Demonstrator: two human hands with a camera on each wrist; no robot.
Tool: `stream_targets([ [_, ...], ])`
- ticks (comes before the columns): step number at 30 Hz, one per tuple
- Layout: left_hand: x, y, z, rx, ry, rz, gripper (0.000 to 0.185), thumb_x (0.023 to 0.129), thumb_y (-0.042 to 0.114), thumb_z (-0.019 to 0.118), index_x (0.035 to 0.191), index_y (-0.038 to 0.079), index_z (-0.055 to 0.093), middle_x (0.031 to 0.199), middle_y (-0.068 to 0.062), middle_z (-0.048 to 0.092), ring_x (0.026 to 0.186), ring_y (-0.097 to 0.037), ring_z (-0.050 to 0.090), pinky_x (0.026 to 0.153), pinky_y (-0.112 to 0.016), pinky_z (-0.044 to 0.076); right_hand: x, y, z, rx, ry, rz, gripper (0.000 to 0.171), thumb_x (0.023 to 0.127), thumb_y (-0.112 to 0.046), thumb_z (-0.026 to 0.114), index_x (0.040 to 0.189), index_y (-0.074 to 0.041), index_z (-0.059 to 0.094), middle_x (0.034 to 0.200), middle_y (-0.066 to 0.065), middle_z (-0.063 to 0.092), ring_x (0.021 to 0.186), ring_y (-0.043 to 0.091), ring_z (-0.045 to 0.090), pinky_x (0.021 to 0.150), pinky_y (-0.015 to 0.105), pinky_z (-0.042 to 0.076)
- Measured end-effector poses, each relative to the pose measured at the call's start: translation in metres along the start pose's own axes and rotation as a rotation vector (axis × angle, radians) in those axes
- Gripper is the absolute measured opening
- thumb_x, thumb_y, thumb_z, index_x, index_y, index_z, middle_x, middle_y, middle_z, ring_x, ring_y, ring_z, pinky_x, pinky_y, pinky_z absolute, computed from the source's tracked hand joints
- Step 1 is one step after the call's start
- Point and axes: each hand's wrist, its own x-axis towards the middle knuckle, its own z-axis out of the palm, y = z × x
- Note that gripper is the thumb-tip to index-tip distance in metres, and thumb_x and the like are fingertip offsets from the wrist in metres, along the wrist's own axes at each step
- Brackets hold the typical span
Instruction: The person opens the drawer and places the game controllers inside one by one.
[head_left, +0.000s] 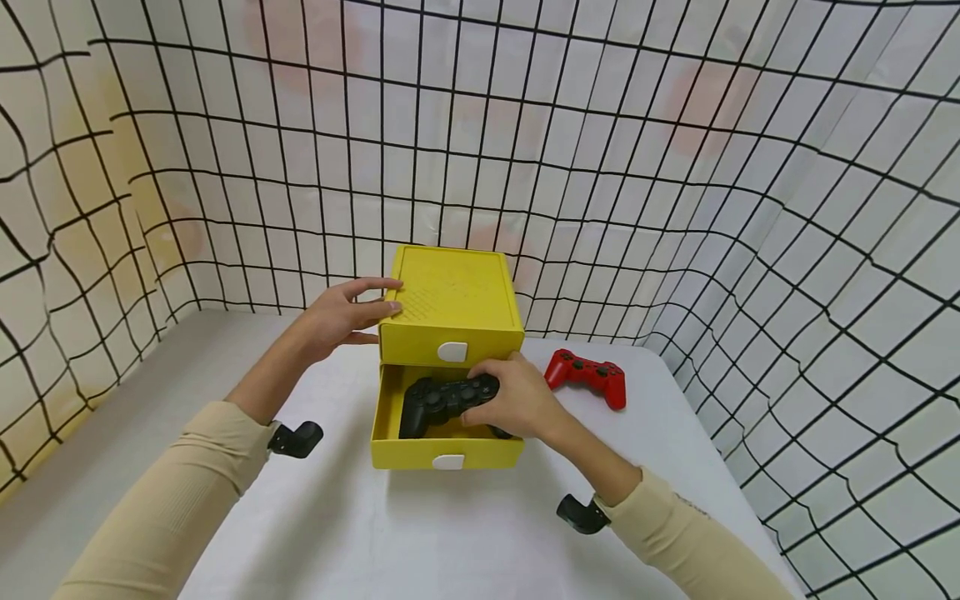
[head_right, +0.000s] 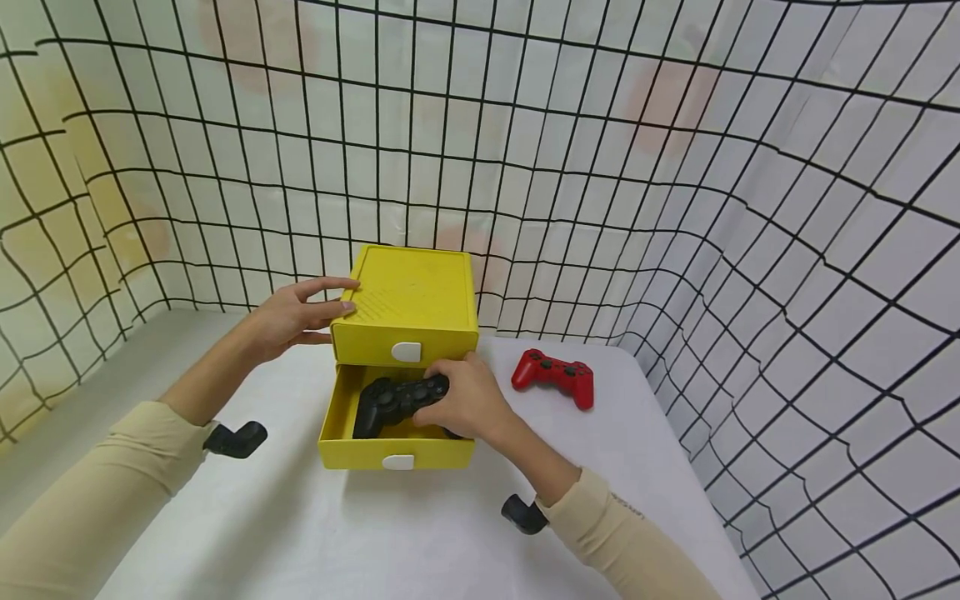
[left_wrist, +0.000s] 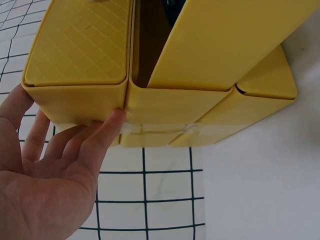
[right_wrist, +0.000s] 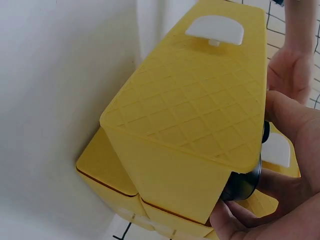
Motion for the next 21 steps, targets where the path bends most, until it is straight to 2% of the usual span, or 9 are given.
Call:
stream_targets([
  [7,0.0031,-0.0017,0.0002,0.004,0.005,0.001,0.057,0.097,0.036,0.070,0.149,0.024,0.051,0.155,-0.008,0.049,0.143,-0.029,0.048,0.106,-0.051,0.052,0.0008,-0.0001,0.0029,-0.030,-0.009,-0.004,0.041,0.075,-0.038,0.085,0.110,-0.018,0.074,0.108,0.002,0.066,0.104,0.021,0.052,0.089,0.039,0.052],
  [21,0.0028,-0.0027,-0.0002,0.002,0.012,-0.002,0.056,0.097,0.036,0.071,0.148,0.025,0.051,0.154,-0.007,0.050,0.141,-0.028,0.050,0.105,-0.051,0.053,0.0021,0.0035,0.0087,-0.127,-0.048,-0.062,0.047,0.079,-0.041,0.084,0.118,-0.018,0.073,0.107,-0.002,0.071,0.100,0.019,0.057,0.091,0.038,0.051],
])
